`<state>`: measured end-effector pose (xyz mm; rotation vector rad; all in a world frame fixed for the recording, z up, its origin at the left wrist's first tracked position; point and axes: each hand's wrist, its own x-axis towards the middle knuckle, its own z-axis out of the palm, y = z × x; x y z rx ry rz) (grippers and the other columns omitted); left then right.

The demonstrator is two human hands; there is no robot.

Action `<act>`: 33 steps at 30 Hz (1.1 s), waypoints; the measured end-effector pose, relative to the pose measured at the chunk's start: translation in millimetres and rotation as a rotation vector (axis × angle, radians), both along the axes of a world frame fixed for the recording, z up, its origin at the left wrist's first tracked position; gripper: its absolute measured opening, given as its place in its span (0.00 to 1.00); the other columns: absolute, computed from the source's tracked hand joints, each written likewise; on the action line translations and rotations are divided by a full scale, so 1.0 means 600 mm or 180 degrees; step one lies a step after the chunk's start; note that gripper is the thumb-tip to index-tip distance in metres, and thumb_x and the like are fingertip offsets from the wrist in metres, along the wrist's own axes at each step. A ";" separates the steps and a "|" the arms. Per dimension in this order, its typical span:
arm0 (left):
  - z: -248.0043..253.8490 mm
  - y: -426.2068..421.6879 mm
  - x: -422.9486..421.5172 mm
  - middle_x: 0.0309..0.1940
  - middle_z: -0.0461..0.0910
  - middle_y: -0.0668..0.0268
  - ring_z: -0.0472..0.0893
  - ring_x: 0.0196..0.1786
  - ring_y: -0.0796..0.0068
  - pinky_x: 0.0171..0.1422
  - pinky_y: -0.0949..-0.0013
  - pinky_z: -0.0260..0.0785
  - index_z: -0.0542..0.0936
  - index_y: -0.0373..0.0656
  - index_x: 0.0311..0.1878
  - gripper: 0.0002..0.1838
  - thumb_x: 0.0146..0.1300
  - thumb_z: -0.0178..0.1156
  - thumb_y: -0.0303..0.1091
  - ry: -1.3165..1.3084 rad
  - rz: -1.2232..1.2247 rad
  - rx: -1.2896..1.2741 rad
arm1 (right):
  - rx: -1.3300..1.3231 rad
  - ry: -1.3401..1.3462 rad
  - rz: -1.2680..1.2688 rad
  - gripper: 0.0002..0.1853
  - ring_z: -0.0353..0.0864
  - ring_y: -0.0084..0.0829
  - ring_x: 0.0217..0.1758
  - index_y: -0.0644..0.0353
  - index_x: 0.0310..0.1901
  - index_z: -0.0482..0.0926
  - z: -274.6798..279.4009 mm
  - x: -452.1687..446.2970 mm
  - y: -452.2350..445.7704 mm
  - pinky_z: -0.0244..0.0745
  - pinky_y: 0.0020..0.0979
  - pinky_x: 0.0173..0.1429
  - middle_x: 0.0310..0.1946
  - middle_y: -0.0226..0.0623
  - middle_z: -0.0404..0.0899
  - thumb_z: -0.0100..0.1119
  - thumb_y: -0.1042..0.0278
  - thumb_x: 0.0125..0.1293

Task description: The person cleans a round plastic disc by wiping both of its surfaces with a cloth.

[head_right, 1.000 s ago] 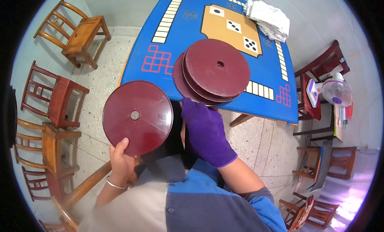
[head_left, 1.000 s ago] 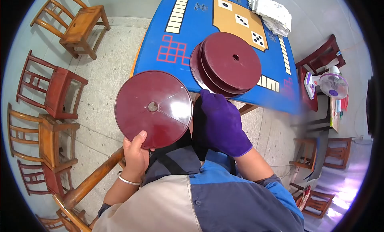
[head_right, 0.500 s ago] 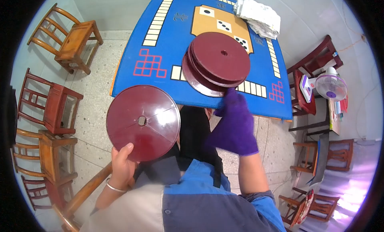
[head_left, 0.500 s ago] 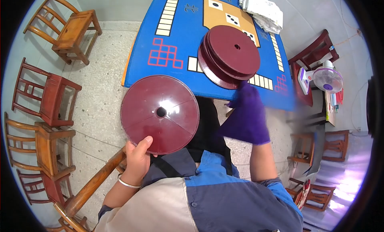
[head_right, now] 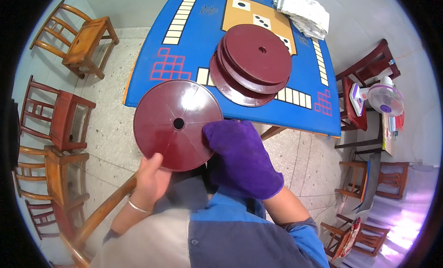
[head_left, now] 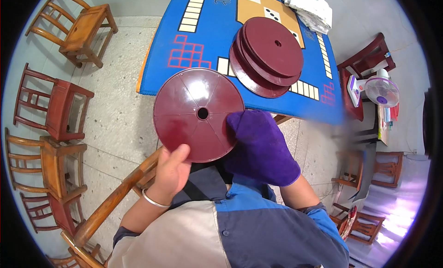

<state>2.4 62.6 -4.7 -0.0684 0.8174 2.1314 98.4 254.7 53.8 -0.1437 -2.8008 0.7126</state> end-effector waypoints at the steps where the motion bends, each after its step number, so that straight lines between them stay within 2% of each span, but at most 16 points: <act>1: -0.008 0.004 0.007 0.63 0.72 0.62 0.74 0.64 0.68 0.66 0.59 0.71 0.66 0.44 0.67 0.25 0.67 0.56 0.22 0.0107 0.0012 -0.0002 | 0.0118 -0.0011 0.0049 0.16 0.79 0.40 0.46 0.56 0.47 0.79 0.000 -0.001 -0.001 0.64 0.38 0.55 0.41 0.39 0.79 0.57 0.75 0.55; 4: -0.020 0.013 0.018 0.61 0.73 0.63 0.75 0.63 0.68 0.67 0.59 0.71 0.67 0.44 0.66 0.24 0.67 0.56 0.20 0.0130 -0.0133 -0.0259 | 0.0396 0.0044 0.0148 0.13 0.78 0.42 0.43 0.56 0.44 0.78 -0.019 -0.008 -0.008 0.64 0.40 0.54 0.38 0.39 0.78 0.57 0.73 0.55; 8: -0.017 0.017 0.014 0.59 0.75 0.58 0.79 0.58 0.61 0.58 0.50 0.79 0.65 0.42 0.66 0.22 0.69 0.50 0.23 0.0232 -0.0230 -0.0516 | 0.0604 -0.0489 0.0257 0.11 0.78 0.39 0.41 0.54 0.42 0.78 0.004 -0.024 -0.019 0.65 0.39 0.49 0.32 0.35 0.78 0.57 0.73 0.54; 10: -0.011 0.018 0.014 0.58 0.75 0.57 0.80 0.58 0.61 0.57 0.50 0.80 0.65 0.41 0.66 0.22 0.69 0.51 0.24 0.0190 -0.0238 -0.0536 | 0.0728 -0.0626 0.0289 0.11 0.79 0.37 0.39 0.54 0.41 0.79 0.013 -0.036 -0.021 0.65 0.39 0.45 0.30 0.33 0.78 0.57 0.72 0.55; 15: 0.003 0.023 0.013 0.55 0.76 0.59 0.81 0.53 0.64 0.53 0.49 0.82 0.69 0.41 0.62 0.19 0.68 0.53 0.21 0.0074 -0.0089 -0.0539 | 0.0623 0.0056 0.0288 0.09 0.80 0.38 0.32 0.54 0.39 0.79 0.005 -0.051 -0.012 0.67 0.38 0.37 0.25 0.34 0.77 0.59 0.70 0.54; 21: 0.009 0.023 0.003 0.54 0.77 0.59 0.82 0.52 0.64 0.52 0.50 0.82 0.69 0.40 0.61 0.18 0.68 0.53 0.23 0.0077 -0.0074 -0.0588 | 0.1209 -0.0769 0.0552 0.11 0.80 0.37 0.32 0.54 0.42 0.79 0.012 -0.038 -0.006 0.67 0.38 0.38 0.24 0.34 0.77 0.59 0.70 0.55; 27: -0.003 0.021 0.008 0.59 0.75 0.58 0.80 0.58 0.61 0.56 0.49 0.80 0.65 0.43 0.66 0.22 0.69 0.52 0.25 0.0168 -0.0248 -0.0605 | 0.0796 -0.0027 0.0260 0.10 0.80 0.37 0.32 0.52 0.39 0.79 0.008 -0.057 -0.021 0.67 0.38 0.37 0.23 0.33 0.76 0.59 0.70 0.54; 33: -0.008 0.020 0.007 0.58 0.76 0.58 0.80 0.57 0.60 0.56 0.50 0.80 0.66 0.43 0.65 0.22 0.69 0.52 0.26 0.0118 -0.0193 -0.0579 | 0.1192 -0.0636 0.0446 0.08 0.79 0.37 0.30 0.53 0.36 0.77 0.018 -0.043 -0.015 0.66 0.38 0.36 0.23 0.32 0.76 0.59 0.69 0.53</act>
